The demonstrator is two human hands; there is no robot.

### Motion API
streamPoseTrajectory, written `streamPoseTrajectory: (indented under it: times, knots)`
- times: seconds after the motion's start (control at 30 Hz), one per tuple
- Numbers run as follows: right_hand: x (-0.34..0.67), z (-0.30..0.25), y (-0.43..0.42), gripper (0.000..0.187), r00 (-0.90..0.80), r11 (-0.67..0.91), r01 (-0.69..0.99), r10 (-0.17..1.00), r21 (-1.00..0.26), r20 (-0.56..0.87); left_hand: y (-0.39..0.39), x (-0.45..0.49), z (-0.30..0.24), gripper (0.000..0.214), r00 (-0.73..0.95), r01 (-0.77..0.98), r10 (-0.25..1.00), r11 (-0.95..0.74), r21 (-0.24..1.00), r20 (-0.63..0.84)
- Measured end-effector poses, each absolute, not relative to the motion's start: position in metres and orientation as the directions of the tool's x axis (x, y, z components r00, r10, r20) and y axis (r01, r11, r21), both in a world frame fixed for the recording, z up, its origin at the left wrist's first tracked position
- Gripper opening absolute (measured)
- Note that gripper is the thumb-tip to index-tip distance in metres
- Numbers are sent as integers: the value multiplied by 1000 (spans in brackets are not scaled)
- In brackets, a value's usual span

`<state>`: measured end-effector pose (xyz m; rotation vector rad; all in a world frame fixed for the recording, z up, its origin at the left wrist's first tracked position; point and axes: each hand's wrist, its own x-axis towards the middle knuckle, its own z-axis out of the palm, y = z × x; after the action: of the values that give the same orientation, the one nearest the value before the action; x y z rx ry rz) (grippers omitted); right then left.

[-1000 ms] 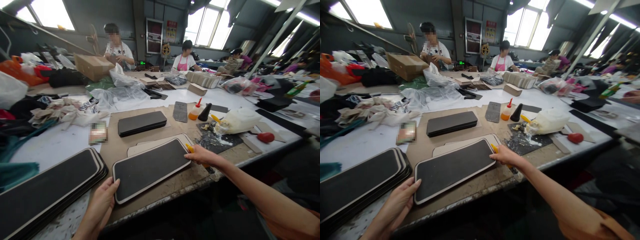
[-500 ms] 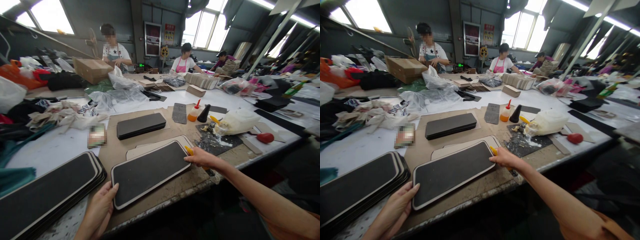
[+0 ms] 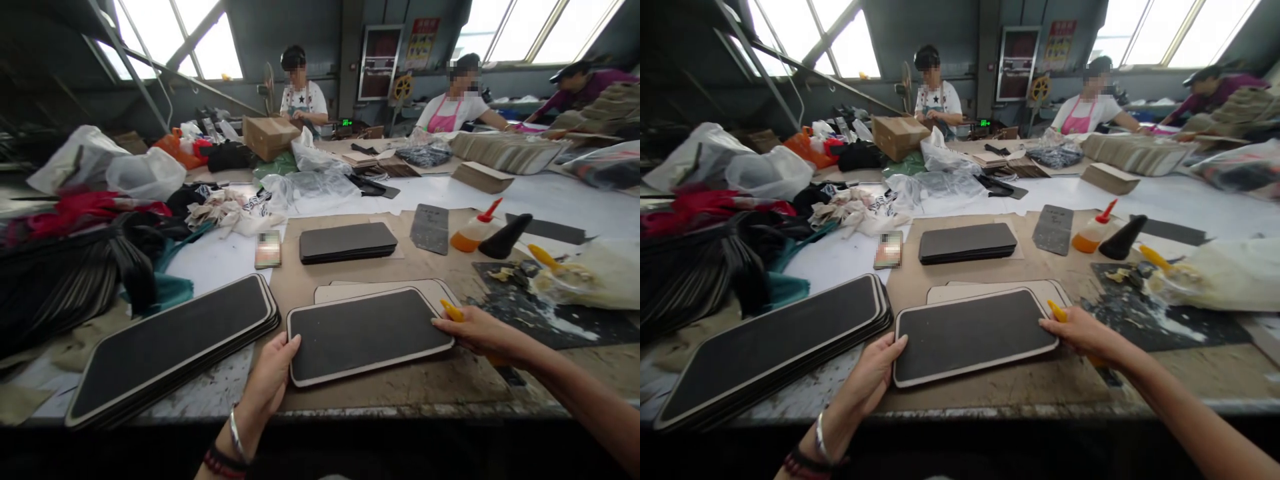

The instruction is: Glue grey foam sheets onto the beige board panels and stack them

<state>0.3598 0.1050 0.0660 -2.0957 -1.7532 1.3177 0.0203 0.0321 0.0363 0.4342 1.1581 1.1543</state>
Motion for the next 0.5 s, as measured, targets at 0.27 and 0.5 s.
streamPoseTrajectory:
  times: [0.27, 0.5]
  knots:
    - [362, 61, 102, 31, -55, -235, 752, 909, -616, -413, 33, 23, 35, 43, -78, -479, 868, 399, 782, -491]
    - [359, 59, 101, 26, -26, -278, 756, 892, -593, -452, 31, 20, 35, 39, -67, -472, 846, 440, 764, -529]
